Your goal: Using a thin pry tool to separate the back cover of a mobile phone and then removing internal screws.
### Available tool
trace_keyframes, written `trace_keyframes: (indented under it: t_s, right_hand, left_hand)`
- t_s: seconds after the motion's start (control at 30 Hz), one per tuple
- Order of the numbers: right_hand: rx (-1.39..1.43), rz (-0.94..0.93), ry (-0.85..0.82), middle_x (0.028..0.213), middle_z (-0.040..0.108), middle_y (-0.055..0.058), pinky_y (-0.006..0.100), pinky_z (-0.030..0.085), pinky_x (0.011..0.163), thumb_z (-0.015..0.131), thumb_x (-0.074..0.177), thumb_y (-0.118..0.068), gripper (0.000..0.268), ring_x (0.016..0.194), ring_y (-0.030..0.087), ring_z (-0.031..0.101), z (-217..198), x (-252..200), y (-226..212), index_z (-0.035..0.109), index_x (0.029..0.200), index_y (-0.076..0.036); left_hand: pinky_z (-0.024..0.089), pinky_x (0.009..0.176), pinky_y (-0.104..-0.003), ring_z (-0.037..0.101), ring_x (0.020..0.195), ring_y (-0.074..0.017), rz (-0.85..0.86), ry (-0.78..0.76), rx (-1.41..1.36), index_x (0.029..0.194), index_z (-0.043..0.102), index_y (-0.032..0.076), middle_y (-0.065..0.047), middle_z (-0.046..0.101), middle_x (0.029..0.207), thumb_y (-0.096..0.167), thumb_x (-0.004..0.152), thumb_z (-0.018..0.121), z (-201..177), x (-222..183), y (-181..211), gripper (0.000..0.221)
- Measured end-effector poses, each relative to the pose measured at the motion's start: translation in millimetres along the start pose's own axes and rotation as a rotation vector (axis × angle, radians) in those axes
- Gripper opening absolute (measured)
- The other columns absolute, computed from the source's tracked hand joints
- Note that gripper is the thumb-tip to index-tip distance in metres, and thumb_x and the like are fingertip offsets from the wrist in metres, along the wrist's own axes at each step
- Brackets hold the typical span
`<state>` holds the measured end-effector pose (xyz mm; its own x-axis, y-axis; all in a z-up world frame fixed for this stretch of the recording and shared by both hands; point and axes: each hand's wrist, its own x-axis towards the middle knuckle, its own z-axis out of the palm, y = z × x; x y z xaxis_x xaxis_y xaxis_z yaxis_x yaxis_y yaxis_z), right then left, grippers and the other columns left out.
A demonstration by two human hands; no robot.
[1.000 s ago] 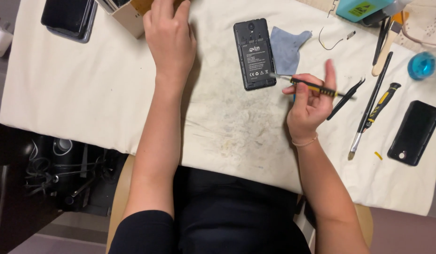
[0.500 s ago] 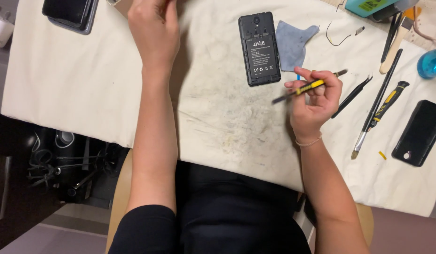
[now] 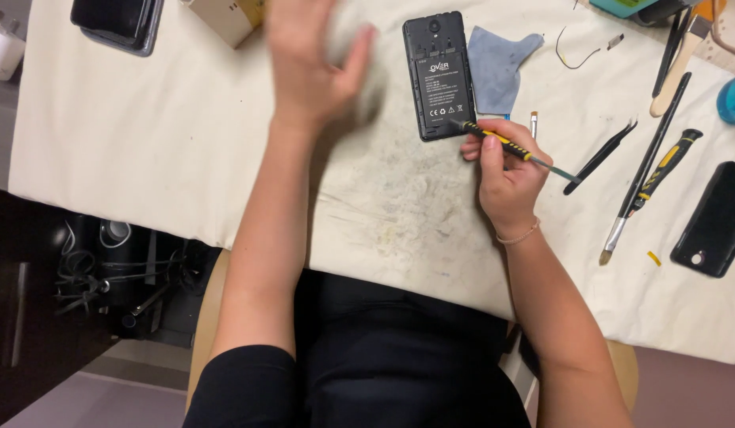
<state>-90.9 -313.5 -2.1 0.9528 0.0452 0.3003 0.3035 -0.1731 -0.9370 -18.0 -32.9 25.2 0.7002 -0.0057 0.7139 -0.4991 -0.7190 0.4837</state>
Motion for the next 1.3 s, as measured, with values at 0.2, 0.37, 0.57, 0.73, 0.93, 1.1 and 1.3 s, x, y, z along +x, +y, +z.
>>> trace_keyframes:
  t_s: [0.2,0.37,0.57,0.73,0.93,1.1,1.3]
  right_hand:
    - [-0.196,-0.052,-0.121,0.107,0.071,0.021,0.031,0.065,0.077,0.055,0.107,-0.003,0.017,0.084,0.028,0.077,2,1,-8,0.069,0.109,0.007]
    - [-0.276,-0.108,-0.165,0.104,0.072,0.020,0.032,0.064,0.080,0.056,0.104,0.002,0.015,0.084,0.027,0.076,2,4,-14,0.070,0.108,0.007]
    - [-0.408,-0.212,-0.229,0.092,0.075,0.013,0.031,0.059,0.078,0.059,0.104,0.001,0.014,0.082,0.022,0.074,7,0,-21,0.071,0.112,0.004]
    - [-0.372,-0.298,-0.210,0.089,0.074,0.016,0.029,0.058,0.073,0.055,0.106,0.000,0.015,0.075,0.025,0.077,13,-6,-9,0.069,0.108,0.006]
    - [-0.431,-0.490,-0.232,0.092,0.074,0.014,0.031,0.059,0.070,0.055,0.103,0.005,0.015,0.079,0.024,0.074,13,-9,-1,0.068,0.111,0.007]
    - [-0.435,-0.540,-0.200,0.092,0.075,0.017,0.033,0.060,0.070,0.056,0.101,0.006,0.015,0.079,0.026,0.075,13,-8,3,0.068,0.110,0.010]
    - [-0.385,-0.615,-0.138,0.094,0.075,0.023,0.036,0.064,0.073,0.053,0.100,0.011,0.020,0.082,0.033,0.077,11,-5,1,0.065,0.116,0.013]
  left_hand:
    - [-0.001,0.125,-0.068,-0.004,0.156,-0.0423,-0.047,-0.914,0.155,0.167,0.018,0.011,-0.026,0.002,0.169,0.083,0.078,0.088,36,-12,30,0.134]
    - [0.000,0.124,-0.068,-0.005,0.156,-0.0397,-0.098,-0.904,0.195,0.167,0.015,0.010,-0.022,0.004,0.170,0.083,0.073,0.093,30,-8,31,0.142]
    - [-0.002,0.123,-0.065,0.002,0.158,-0.0350,-0.115,-0.878,0.181,0.163,0.011,0.001,-0.017,0.014,0.172,0.094,0.067,0.084,42,-16,23,0.152]
    - [-0.001,0.123,-0.064,0.002,0.157,-0.0361,-0.104,-0.880,0.215,0.162,0.012,-0.001,-0.016,0.015,0.172,0.090,0.068,0.084,45,-17,22,0.149]
    - [-0.004,0.124,-0.063,0.000,0.160,-0.0329,-0.101,-0.961,0.279,0.162,0.000,-0.002,-0.018,0.003,0.173,0.095,0.074,0.071,50,-23,20,0.149]
    - [-0.004,0.125,-0.063,0.001,0.161,-0.0326,-0.110,-0.969,0.287,0.162,0.001,-0.001,-0.018,0.003,0.173,0.094,0.074,0.072,49,-20,21,0.148]
    - [-0.001,0.124,-0.063,0.009,0.160,-0.0340,-0.100,-0.895,0.244,0.163,0.007,-0.001,-0.019,0.010,0.172,0.092,0.071,0.078,49,-22,19,0.148]
